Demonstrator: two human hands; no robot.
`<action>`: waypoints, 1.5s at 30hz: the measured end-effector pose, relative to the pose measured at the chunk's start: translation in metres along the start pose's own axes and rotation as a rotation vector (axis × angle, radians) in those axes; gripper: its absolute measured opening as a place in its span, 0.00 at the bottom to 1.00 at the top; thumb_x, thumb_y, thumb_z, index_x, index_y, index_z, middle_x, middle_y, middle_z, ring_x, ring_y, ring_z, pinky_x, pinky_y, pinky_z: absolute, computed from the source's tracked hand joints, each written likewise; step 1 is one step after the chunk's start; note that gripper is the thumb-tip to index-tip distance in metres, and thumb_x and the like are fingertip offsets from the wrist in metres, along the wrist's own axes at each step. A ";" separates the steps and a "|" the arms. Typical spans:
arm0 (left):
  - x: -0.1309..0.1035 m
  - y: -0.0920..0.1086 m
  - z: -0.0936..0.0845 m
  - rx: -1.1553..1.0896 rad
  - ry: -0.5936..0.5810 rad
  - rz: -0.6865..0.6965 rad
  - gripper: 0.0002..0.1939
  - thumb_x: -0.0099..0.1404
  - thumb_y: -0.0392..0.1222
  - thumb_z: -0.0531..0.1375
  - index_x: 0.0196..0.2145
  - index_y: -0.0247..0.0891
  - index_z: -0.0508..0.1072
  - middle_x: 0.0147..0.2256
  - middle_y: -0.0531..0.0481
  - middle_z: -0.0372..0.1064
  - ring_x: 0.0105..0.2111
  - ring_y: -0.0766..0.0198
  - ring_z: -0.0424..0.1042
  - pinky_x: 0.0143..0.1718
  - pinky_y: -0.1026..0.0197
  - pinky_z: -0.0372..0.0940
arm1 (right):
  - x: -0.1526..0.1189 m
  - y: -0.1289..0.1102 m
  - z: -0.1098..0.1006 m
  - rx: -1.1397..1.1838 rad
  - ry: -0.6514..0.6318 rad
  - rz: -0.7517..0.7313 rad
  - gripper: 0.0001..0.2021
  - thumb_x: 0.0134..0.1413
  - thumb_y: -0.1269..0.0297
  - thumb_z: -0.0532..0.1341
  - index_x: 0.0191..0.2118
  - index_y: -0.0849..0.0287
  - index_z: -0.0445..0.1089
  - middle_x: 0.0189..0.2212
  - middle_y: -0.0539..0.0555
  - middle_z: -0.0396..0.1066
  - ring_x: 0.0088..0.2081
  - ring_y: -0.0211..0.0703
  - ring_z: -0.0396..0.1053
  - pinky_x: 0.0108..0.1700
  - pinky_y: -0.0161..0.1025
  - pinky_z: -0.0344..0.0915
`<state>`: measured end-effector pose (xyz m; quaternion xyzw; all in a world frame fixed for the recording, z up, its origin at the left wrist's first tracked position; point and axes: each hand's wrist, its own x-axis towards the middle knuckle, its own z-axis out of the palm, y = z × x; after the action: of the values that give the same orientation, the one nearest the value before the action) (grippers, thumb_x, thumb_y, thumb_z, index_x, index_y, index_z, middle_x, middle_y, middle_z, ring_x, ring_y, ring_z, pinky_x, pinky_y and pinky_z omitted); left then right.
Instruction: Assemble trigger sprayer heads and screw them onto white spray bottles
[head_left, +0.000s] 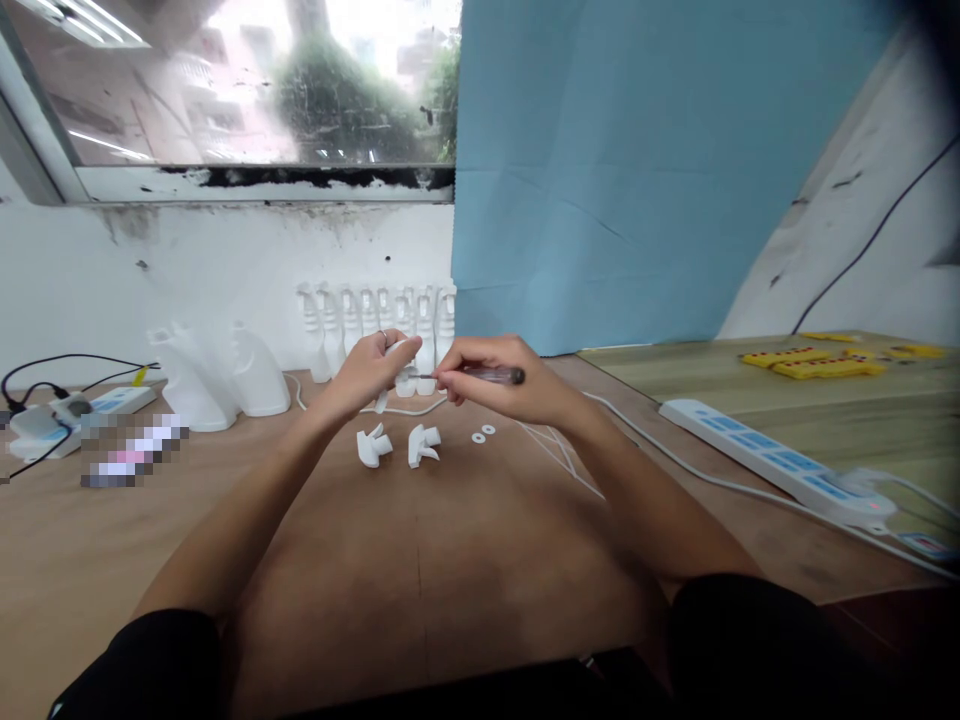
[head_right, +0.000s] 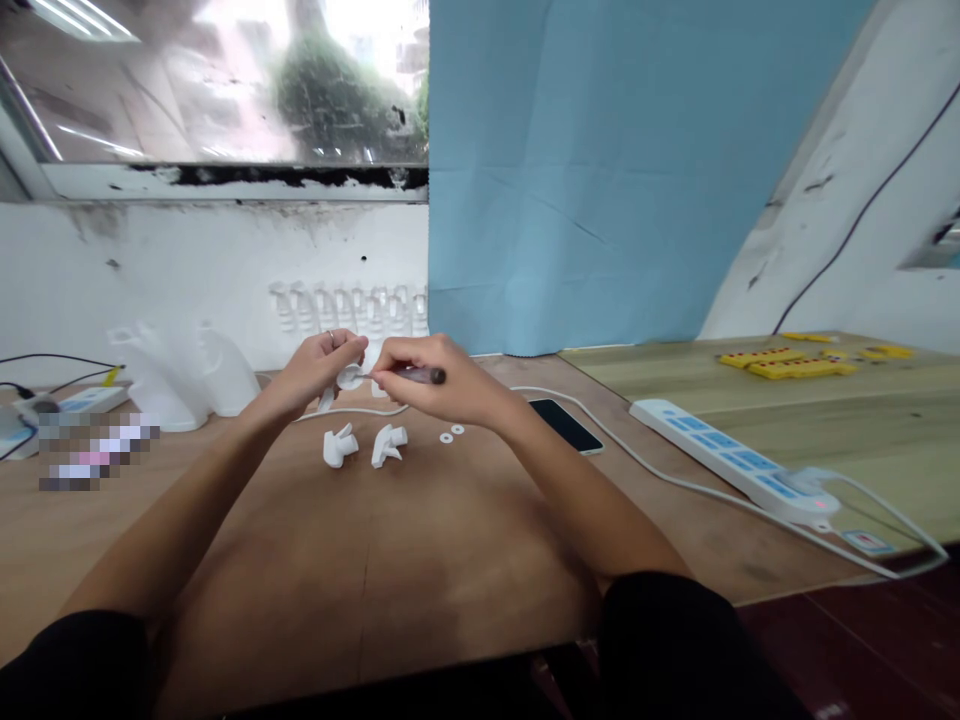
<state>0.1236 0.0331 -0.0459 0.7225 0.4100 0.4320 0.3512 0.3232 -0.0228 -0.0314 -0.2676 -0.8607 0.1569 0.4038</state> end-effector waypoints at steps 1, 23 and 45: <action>-0.001 0.002 0.000 -0.013 -0.030 -0.004 0.17 0.67 0.52 0.57 0.27 0.37 0.64 0.20 0.56 0.56 0.16 0.73 0.54 0.15 0.70 0.52 | 0.000 0.000 -0.001 0.082 -0.014 0.048 0.05 0.59 0.68 0.59 0.33 0.61 0.71 0.27 0.50 0.71 0.29 0.36 0.70 0.32 0.35 0.66; 0.013 -0.009 -0.007 -0.652 -0.224 -0.238 0.16 0.67 0.52 0.58 0.29 0.36 0.66 0.23 0.54 0.59 0.17 0.72 0.58 0.14 0.71 0.53 | 0.009 0.021 0.007 -0.144 0.012 -0.319 0.08 0.64 0.67 0.57 0.46 0.56 0.71 0.51 0.58 0.70 0.52 0.46 0.69 0.54 0.47 0.66; 0.025 -0.030 -0.034 -0.225 -0.231 -0.189 0.12 0.61 0.48 0.61 0.35 0.39 0.66 0.31 0.51 0.64 0.26 0.65 0.66 0.23 0.64 0.66 | 0.009 0.040 -0.009 -0.156 -0.137 -0.084 0.14 0.66 0.62 0.54 0.51 0.55 0.73 0.52 0.57 0.73 0.48 0.43 0.71 0.48 0.41 0.66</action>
<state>0.0908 0.0735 -0.0504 0.6816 0.3823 0.3543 0.5135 0.3384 0.0150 -0.0397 -0.2508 -0.9062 0.0903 0.3283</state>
